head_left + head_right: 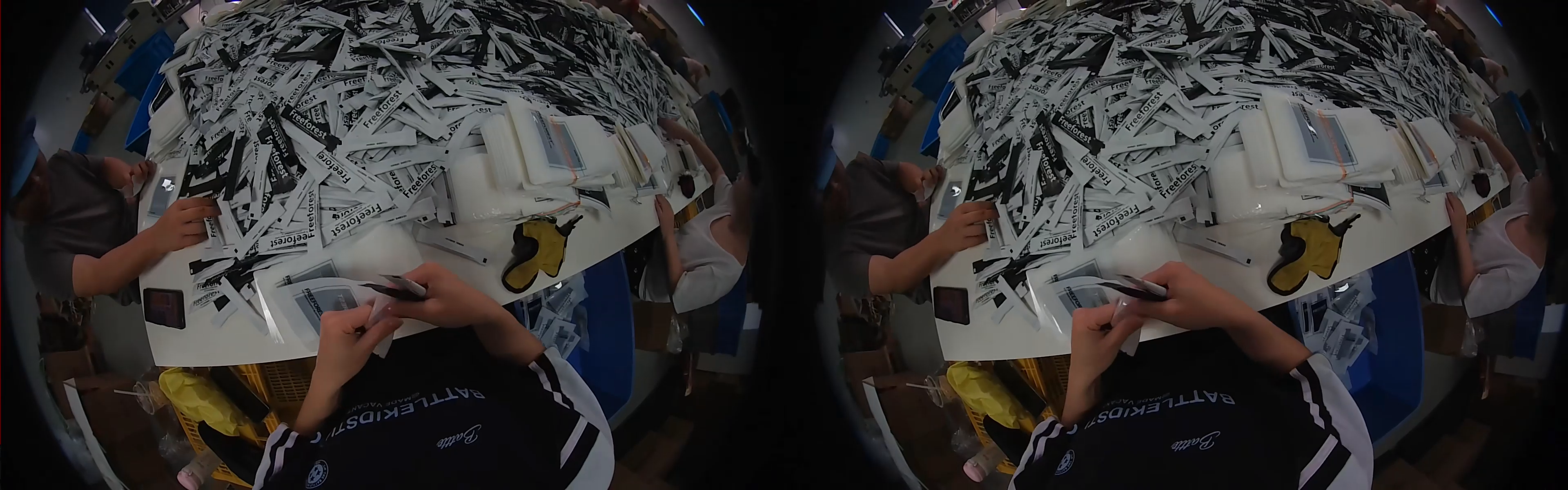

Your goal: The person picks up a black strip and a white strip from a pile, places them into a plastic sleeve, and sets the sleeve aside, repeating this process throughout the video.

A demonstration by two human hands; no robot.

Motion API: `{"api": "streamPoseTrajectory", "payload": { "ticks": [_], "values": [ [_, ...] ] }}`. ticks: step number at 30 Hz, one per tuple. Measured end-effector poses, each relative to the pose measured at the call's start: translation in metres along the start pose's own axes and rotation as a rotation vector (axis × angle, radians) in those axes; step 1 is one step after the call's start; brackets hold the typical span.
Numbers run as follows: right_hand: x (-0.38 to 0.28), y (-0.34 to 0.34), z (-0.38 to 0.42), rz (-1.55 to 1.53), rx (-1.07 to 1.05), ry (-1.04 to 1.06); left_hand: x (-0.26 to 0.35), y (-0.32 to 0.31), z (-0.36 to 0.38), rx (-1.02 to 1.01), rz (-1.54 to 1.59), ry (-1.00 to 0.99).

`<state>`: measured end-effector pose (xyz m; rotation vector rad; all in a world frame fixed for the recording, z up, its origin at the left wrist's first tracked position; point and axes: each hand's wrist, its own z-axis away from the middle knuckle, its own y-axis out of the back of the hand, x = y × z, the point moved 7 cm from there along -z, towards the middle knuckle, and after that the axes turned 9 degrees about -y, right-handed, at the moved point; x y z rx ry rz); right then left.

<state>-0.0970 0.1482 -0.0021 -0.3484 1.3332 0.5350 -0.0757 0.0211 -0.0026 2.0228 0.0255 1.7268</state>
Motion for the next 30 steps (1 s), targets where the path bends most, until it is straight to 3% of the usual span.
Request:
{"api": "streamPoseTrajectory", "payload": {
  "ticks": [3,5,7,8,10,12,14,15,17,20,21,22,23,26,27,29,30],
  "values": [
    [0.007,-0.009,0.000,-0.001,-0.031,-0.076,-0.009,-0.002,0.005,0.010,0.076,0.059],
    [-0.005,-0.016,0.003,0.082,0.116,-0.047,-0.010,-0.001,0.004,0.068,0.064,0.046],
    [-0.004,-0.024,0.005,0.103,0.149,-0.029,0.002,0.006,0.005,0.159,-0.154,-0.137],
    [-0.004,-0.026,0.005,0.235,0.189,0.055,0.001,0.006,0.005,0.160,-0.153,-0.137],
    [-0.001,-0.032,0.004,0.367,0.220,0.138,-0.003,0.013,0.005,0.214,-0.425,-0.078],
    [-0.007,-0.025,0.009,0.551,0.485,0.213,-0.007,0.016,0.006,0.232,-0.378,-0.042],
    [-0.020,-0.023,0.010,0.579,0.497,0.242,-0.019,0.022,0.012,0.295,-0.359,0.042],
    [-0.026,-0.023,0.014,0.598,0.520,0.257,-0.025,0.025,0.020,0.273,-0.271,0.207],
    [-0.033,-0.014,0.014,0.477,0.475,0.307,0.009,0.046,0.017,0.680,-0.225,-0.234],
    [-0.035,-0.012,0.021,0.266,0.350,0.324,0.054,0.038,0.035,0.443,-0.514,-0.657],
    [-0.027,-0.012,0.024,0.033,0.282,0.268,0.056,0.028,0.033,0.229,-0.525,-0.712],
    [-0.021,-0.013,0.025,-0.197,0.210,0.210,0.064,0.026,0.024,0.207,-0.453,-0.666],
    [-0.023,-0.009,0.028,-0.382,0.268,0.137,0.072,0.020,0.012,0.182,-0.381,-0.622],
    [-0.015,0.000,0.035,-0.483,0.293,0.038,0.052,0.007,0.003,0.200,-0.398,-0.532],
    [-0.013,0.008,0.037,-0.484,0.298,0.043,0.047,0.007,0.002,0.210,-0.382,-0.502],
    [-0.022,0.029,0.045,-0.351,0.357,0.271,0.046,0.008,-0.002,0.156,-0.401,-0.470],
    [-0.032,0.034,0.050,-0.537,0.443,0.284,0.044,0.005,-0.003,0.109,-0.417,-0.430]
  ]
}}
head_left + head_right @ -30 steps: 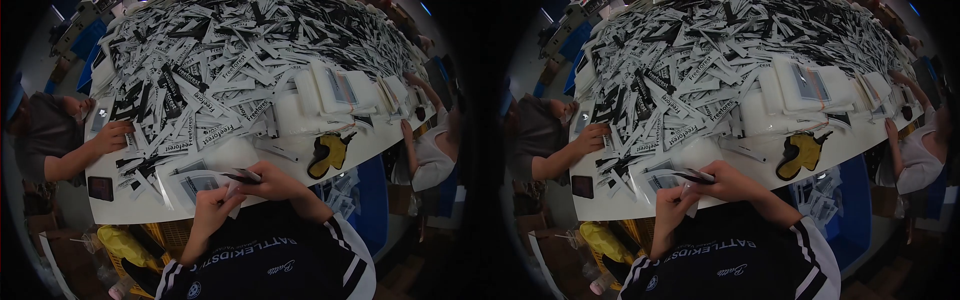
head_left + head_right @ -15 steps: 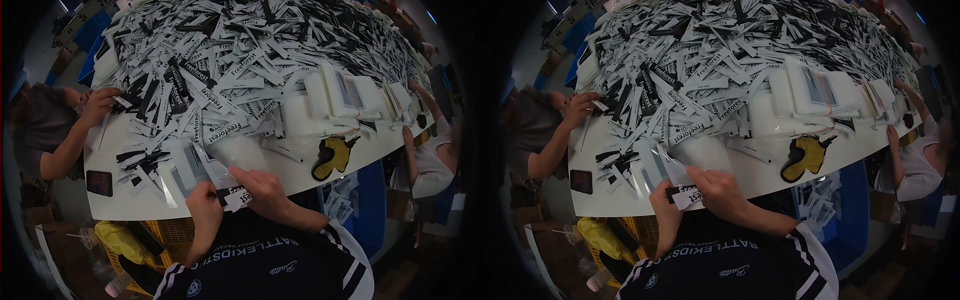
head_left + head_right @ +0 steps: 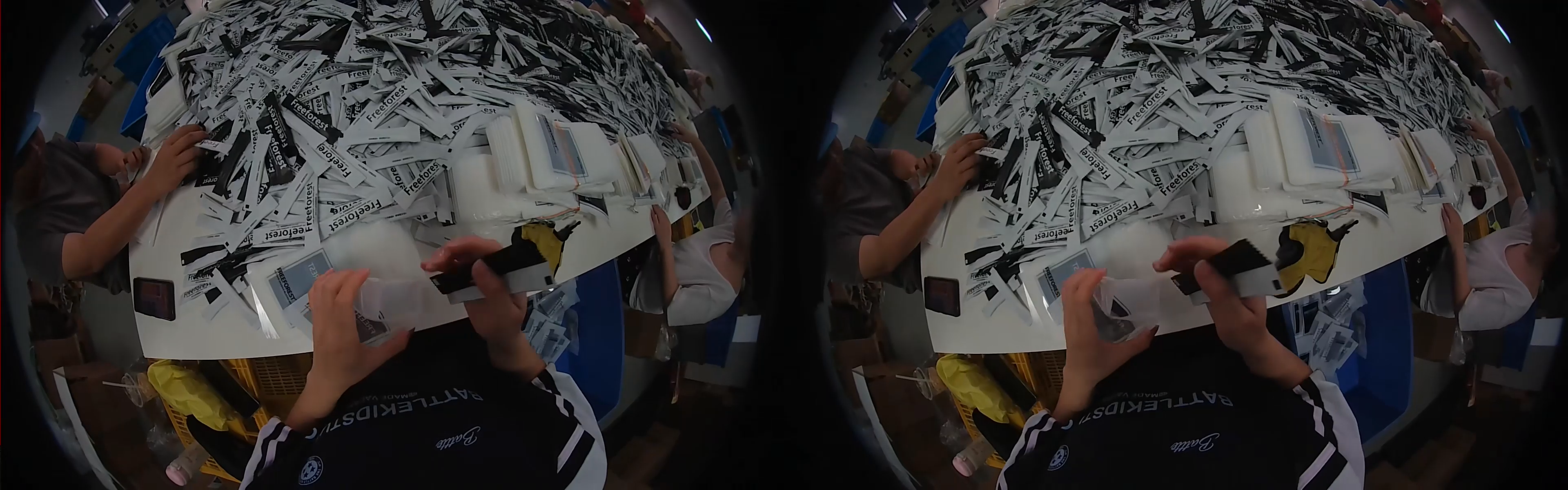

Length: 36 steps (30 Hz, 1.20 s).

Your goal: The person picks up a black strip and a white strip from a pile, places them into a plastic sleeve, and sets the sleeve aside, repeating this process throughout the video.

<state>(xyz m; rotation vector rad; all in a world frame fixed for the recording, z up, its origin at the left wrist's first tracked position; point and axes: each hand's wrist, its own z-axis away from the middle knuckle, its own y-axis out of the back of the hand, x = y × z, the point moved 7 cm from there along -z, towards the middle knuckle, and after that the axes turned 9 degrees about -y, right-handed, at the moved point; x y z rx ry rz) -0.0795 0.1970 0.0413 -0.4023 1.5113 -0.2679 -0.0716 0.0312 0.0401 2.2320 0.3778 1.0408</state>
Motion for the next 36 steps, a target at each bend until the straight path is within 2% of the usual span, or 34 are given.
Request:
{"api": "streamPoseTrajectory", "payload": {
  "ticks": [1,3,4,6,7,8,10,11,12,14,15,17,18,20,21,23,26,30,31,33,34,35,36],
  "values": [
    [-0.002,-0.005,-0.001,0.002,0.001,-0.002,0.001,-0.002,-0.001,0.000,0.003,0.001],
    [-0.011,-0.016,-0.003,-0.324,-0.095,0.097,0.000,-0.013,-0.003,-0.070,0.128,0.080],
    [-0.007,-0.017,-0.006,-0.324,-0.095,0.100,0.002,-0.015,-0.003,-0.070,0.126,0.078],
    [0.005,-0.033,-0.010,0.141,-0.205,0.086,0.011,-0.009,-0.003,0.056,0.232,-0.036],
    [0.013,-0.039,-0.010,0.262,-0.235,-0.004,0.010,-0.009,-0.002,0.056,0.229,-0.036],
    [0.014,-0.040,-0.008,0.260,-0.238,-0.003,0.007,-0.008,-0.001,0.048,0.141,-0.023],
    [0.016,-0.030,-0.007,0.179,-0.067,-0.037,0.005,-0.003,-0.001,0.039,0.048,-0.011],
    [0.013,-0.025,-0.007,0.176,-0.069,-0.035,0.002,-0.003,-0.003,-0.042,0.030,0.034],
    [-0.002,-0.017,-0.004,0.463,-0.009,0.100,0.000,-0.005,-0.002,-0.123,0.014,0.081],
    [-0.016,-0.022,-0.002,0.989,0.065,0.439,0.001,-0.007,0.000,-0.118,0.038,0.078],
    [-0.017,-0.024,0.000,0.992,0.070,0.438,0.002,-0.008,0.000,-0.111,0.061,0.067],
    [0.016,-0.023,-0.004,0.761,-0.164,-0.153,0.003,-0.007,-0.001,-0.127,0.045,0.054],
    [0.015,-0.020,-0.005,0.765,-0.163,-0.151,0.003,-0.007,-0.001,-0.142,0.024,0.050],
    [0.020,-0.014,-0.008,0.497,-0.275,-0.248,0.003,-0.004,-0.001,-0.152,0.052,0.045],
    [0.019,-0.010,-0.010,0.496,-0.282,-0.252,0.003,-0.004,0.001,-0.168,0.080,0.041],
    [0.033,-0.013,-0.006,0.645,-0.479,-0.389,0.006,-0.005,0.001,-0.189,0.061,0.035],
    [0.040,-0.014,-0.009,0.617,-0.557,-0.447,0.010,-0.005,0.000,-0.219,0.063,-0.006],
    [0.071,-0.012,-0.012,0.638,-0.566,-0.417,0.019,-0.012,0.004,-0.242,0.018,-0.113],
    [0.070,-0.016,-0.014,0.662,-0.516,-0.438,0.021,-0.010,0.003,-0.245,0.019,-0.114],
    [0.069,-0.014,-0.017,0.688,-0.464,-0.453,0.012,0.004,-0.003,-0.134,0.138,0.074],
    [0.068,-0.010,-0.016,0.510,-0.442,-0.490,0.005,0.008,0.001,-0.136,0.137,0.075],
    [0.067,-0.007,-0.016,0.334,-0.421,-0.526,-0.018,0.013,0.011,-0.123,0.268,0.267],
    [0.065,-0.012,-0.014,0.336,-0.427,-0.527,-0.036,0.012,0.021,-0.106,0.398,0.459]
  ]
}}
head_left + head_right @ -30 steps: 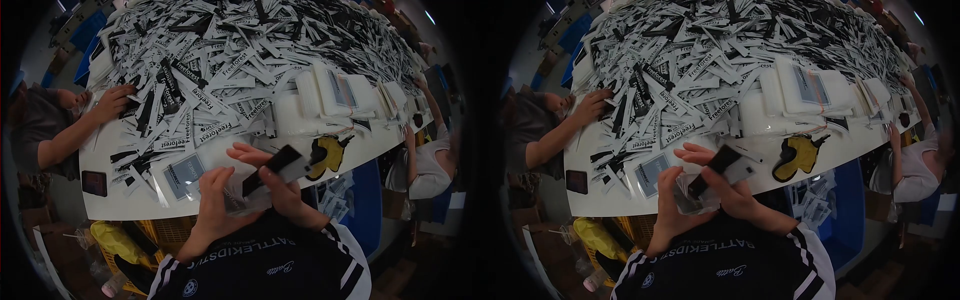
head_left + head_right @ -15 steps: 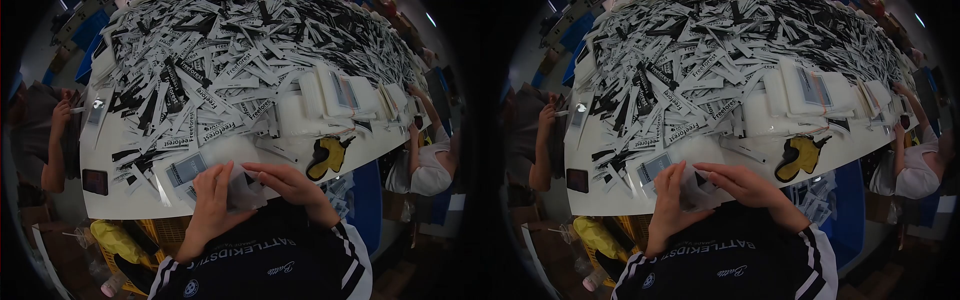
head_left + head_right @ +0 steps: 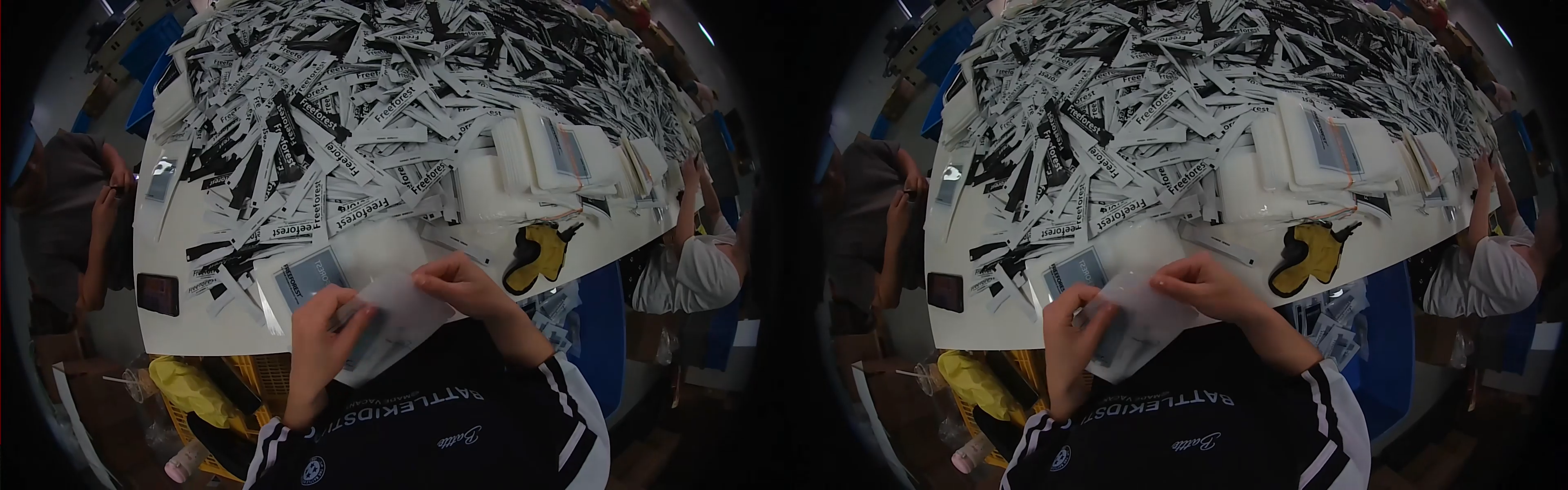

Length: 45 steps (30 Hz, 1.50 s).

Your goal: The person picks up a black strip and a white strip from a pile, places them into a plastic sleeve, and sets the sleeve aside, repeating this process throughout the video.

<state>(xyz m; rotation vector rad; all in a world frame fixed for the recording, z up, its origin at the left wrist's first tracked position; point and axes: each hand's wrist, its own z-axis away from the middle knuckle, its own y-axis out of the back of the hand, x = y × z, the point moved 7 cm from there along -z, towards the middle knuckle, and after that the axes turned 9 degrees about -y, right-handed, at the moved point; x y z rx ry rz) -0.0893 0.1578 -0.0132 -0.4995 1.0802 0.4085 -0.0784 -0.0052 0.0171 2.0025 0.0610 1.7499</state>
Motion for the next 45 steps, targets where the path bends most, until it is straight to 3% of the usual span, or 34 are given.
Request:
{"api": "streamPoseTrajectory", "payload": {
  "ticks": [1,2,4,6,10,14,16,19,23,25,26,27,28,29,31,34,36,37,39,40,42,43,45],
  "values": [
    [-0.010,0.002,0.005,-0.205,0.116,0.089,0.006,0.007,-0.004,0.185,0.089,-0.078],
    [-0.016,0.006,0.013,-0.412,0.233,0.177,0.007,0.008,-0.005,0.190,0.088,-0.081],
    [-0.016,-0.002,0.020,-0.299,0.264,0.210,0.005,0.005,-0.005,0.151,0.180,-0.021],
    [-0.024,-0.011,0.026,0.296,0.292,0.328,0.023,-0.001,-0.010,0.095,0.135,-0.136],
    [-0.032,-0.016,0.031,0.309,0.265,0.429,0.037,-0.006,-0.011,0.040,0.114,-0.413],
    [-0.035,-0.021,0.038,0.310,0.226,0.439,0.039,-0.007,-0.011,-0.032,0.174,-0.421],
    [-0.033,-0.022,0.038,0.280,0.227,0.442,0.036,-0.014,-0.009,-0.135,0.103,-0.320],
    [-0.034,-0.022,0.038,0.333,0.243,0.520,0.042,-0.012,-0.012,-0.116,0.060,-0.427],
    [-0.038,-0.005,0.047,0.514,0.249,0.318,0.029,-0.022,-0.014,-0.169,0.120,-0.367],
    [-0.041,0.024,0.074,0.673,0.194,0.188,0.025,-0.027,-0.014,-0.159,0.411,-0.270],
    [-0.046,0.028,0.088,0.675,0.196,0.186,0.014,-0.025,-0.011,-0.203,0.259,-0.285],
    [-0.042,0.037,0.097,0.961,0.264,-0.018,0.005,-0.028,-0.011,-0.205,0.262,-0.287],
    [-0.036,0.046,0.103,1.242,0.330,-0.233,-0.006,-0.024,-0.012,-0.085,0.024,-0.295],
    [-0.033,0.046,0.098,1.245,0.333,-0.237,-0.012,-0.019,-0.013,0.037,-0.211,-0.299],
    [-0.034,0.046,0.071,1.251,0.529,-0.035,-0.015,-0.030,-0.022,0.089,-0.302,-0.323],
    [0.013,0.060,0.030,1.216,0.628,-0.033,-0.035,-0.034,-0.025,0.140,-0.382,-0.324],
    [0.027,0.065,0.042,1.091,0.906,0.350,-0.043,-0.031,-0.029,0.140,-0.352,-0.317],
    [0.035,0.072,0.045,1.104,0.911,0.338,-0.042,-0.031,-0.027,0.152,-0.393,-0.321],
    [0.034,0.070,0.082,0.947,1.096,0.672,-0.042,-0.034,-0.023,0.154,-0.438,-0.318],
    [0.020,0.070,0.092,0.899,1.083,0.667,-0.041,-0.037,-0.022,0.132,-0.419,-0.318],
    [0.005,0.081,0.111,0.821,0.955,0.382,-0.042,-0.035,-0.025,0.134,-0.413,-0.290],
    [0.006,0.089,0.118,0.820,0.825,0.054,-0.043,-0.035,-0.025,0.116,-0.412,-0.295],
    [0.012,0.095,0.133,1.232,0.653,-0.253,-0.043,-0.036,-0.023,0.110,-0.424,-0.306]
  ]
}}
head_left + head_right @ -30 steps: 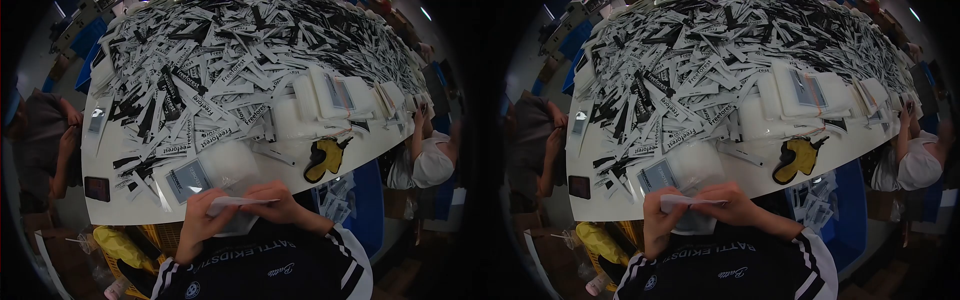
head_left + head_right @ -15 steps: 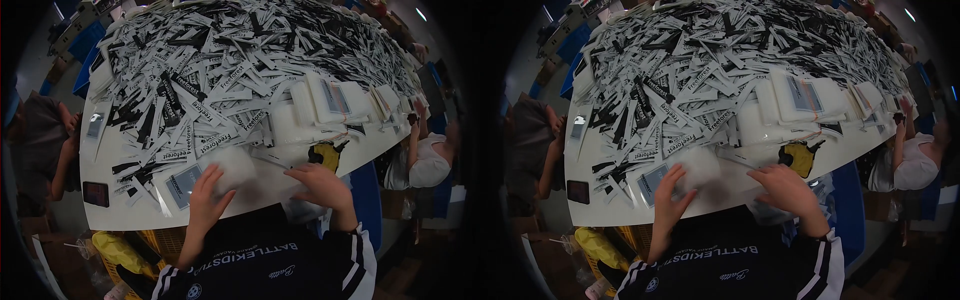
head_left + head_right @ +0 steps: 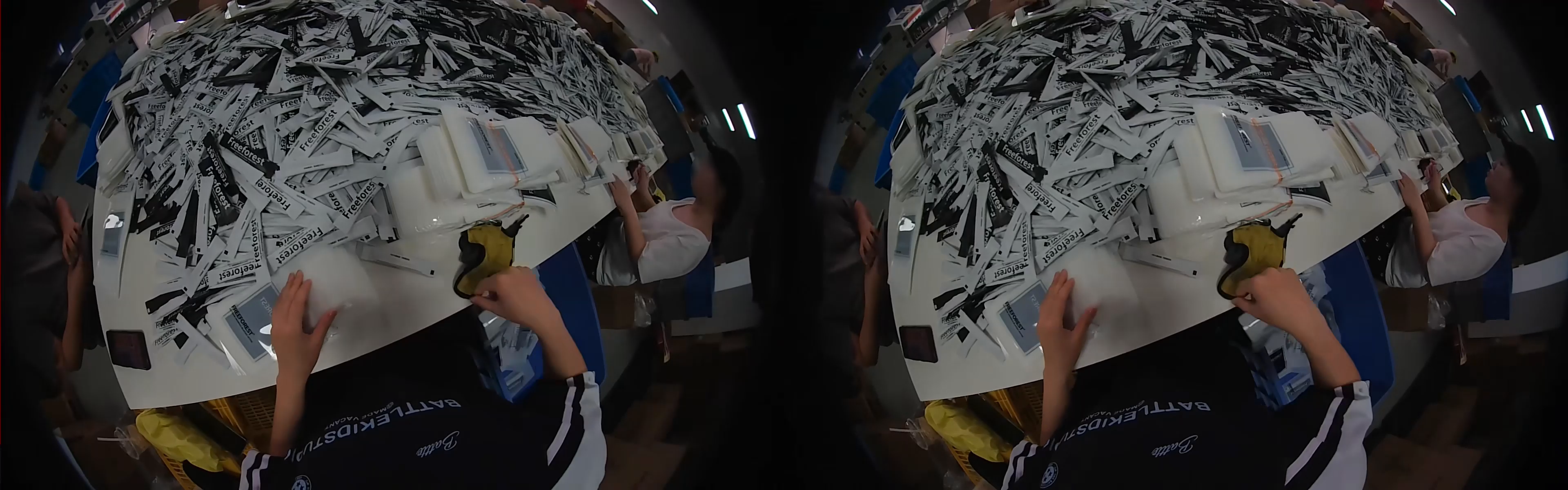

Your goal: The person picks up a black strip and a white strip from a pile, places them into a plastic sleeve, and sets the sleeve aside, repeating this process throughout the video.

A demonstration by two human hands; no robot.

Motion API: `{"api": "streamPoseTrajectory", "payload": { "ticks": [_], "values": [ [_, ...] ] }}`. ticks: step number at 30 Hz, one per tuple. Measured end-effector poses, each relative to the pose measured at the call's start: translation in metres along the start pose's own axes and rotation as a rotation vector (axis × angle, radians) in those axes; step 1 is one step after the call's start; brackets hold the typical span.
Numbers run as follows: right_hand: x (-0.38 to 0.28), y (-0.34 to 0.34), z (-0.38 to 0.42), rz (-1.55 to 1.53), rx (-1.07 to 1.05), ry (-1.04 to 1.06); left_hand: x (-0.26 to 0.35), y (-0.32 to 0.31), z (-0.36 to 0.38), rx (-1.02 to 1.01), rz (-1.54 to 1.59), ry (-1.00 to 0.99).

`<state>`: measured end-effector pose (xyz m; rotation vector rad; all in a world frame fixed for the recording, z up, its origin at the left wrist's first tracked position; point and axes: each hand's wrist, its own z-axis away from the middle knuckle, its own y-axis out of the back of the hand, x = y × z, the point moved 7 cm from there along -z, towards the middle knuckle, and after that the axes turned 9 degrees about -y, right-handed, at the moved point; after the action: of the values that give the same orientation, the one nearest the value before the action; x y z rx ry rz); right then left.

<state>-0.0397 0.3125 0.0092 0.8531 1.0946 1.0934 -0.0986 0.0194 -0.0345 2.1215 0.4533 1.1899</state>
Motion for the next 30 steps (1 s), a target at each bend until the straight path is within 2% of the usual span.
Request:
{"api": "streamPoseTrajectory", "payload": {
  "ticks": [1,2,4,5,7,8,10,11,12,14,15,17,18,20,21,22,23,26,27,29,30],
  "values": [
    [0.011,-0.008,0.004,0.197,-0.176,-0.116,0.000,0.000,0.000,0.001,-0.012,-0.013],
    [0.009,-0.009,0.001,0.200,-0.169,-0.112,0.000,0.001,0.000,0.008,-0.014,-0.015],
    [-0.015,-0.004,-0.012,0.006,0.052,0.128,0.001,0.000,0.002,0.012,-0.024,-0.056],
    [-0.026,-0.011,-0.028,-0.146,0.036,0.147,0.000,0.001,0.002,0.028,-0.026,-0.050],
    [-0.063,-0.017,-0.046,-0.274,0.274,0.298,0.000,0.002,0.002,0.033,0.024,-0.061],
    [-0.074,-0.028,-0.060,-0.267,0.269,0.330,-0.002,0.005,0.002,0.059,0.012,-0.047],
    [-0.089,-0.038,-0.080,-0.147,0.395,0.322,-0.002,0.004,0.002,0.044,0.042,-0.066],
    [-0.092,-0.043,-0.086,-0.143,0.281,0.291,-0.003,0.006,0.002,0.065,0.029,-0.055],
    [-0.094,-0.041,-0.086,-0.140,0.280,0.314,-0.003,0.007,0.001,0.062,0.051,-0.063],
    [-0.090,-0.052,-0.092,-0.177,0.025,0.266,-0.004,0.008,0.001,0.072,0.094,-0.069],
    [-0.097,-0.039,-0.094,-0.167,0.026,0.282,-0.005,0.010,0.003,0.089,0.089,-0.064],
    [-0.111,-0.017,-0.105,-0.333,-0.285,0.190,-0.005,0.007,0.003,0.052,0.115,-0.093],
    [-0.127,0.007,-0.113,-0.458,-0.069,0.334,-0.006,0.008,0.004,0.074,0.119,-0.088],
    [-0.166,0.041,-0.138,-0.525,-0.079,0.245,-0.009,0.008,0.006,0.094,0.120,-0.078],
    [-0.186,0.046,-0.160,-0.547,-0.018,0.328,-0.009,0.008,0.008,0.111,0.125,-0.075],
    [-0.204,0.046,-0.185,-0.573,0.043,0.410,-0.016,0.007,0.010,0.144,0.265,0.019],
    [-0.220,0.044,-0.212,-0.513,0.137,0.397,-0.023,0.006,0.012,0.171,0.403,0.110],
    [-0.242,0.015,-0.286,-0.333,0.461,0.342,-0.018,0.010,0.007,0.136,0.311,0.087],
    [-0.244,0.018,-0.292,-0.333,0.463,0.343,-0.018,0.009,0.008,0.137,0.311,0.084],
    [-0.242,0.007,-0.314,-0.333,0.233,0.215,-0.016,0.011,0.007,0.178,0.274,0.025],
    [-0.240,0.013,-0.312,-0.352,0.273,0.248,-0.016,0.013,0.004,0.184,0.277,0.024]
  ]
}}
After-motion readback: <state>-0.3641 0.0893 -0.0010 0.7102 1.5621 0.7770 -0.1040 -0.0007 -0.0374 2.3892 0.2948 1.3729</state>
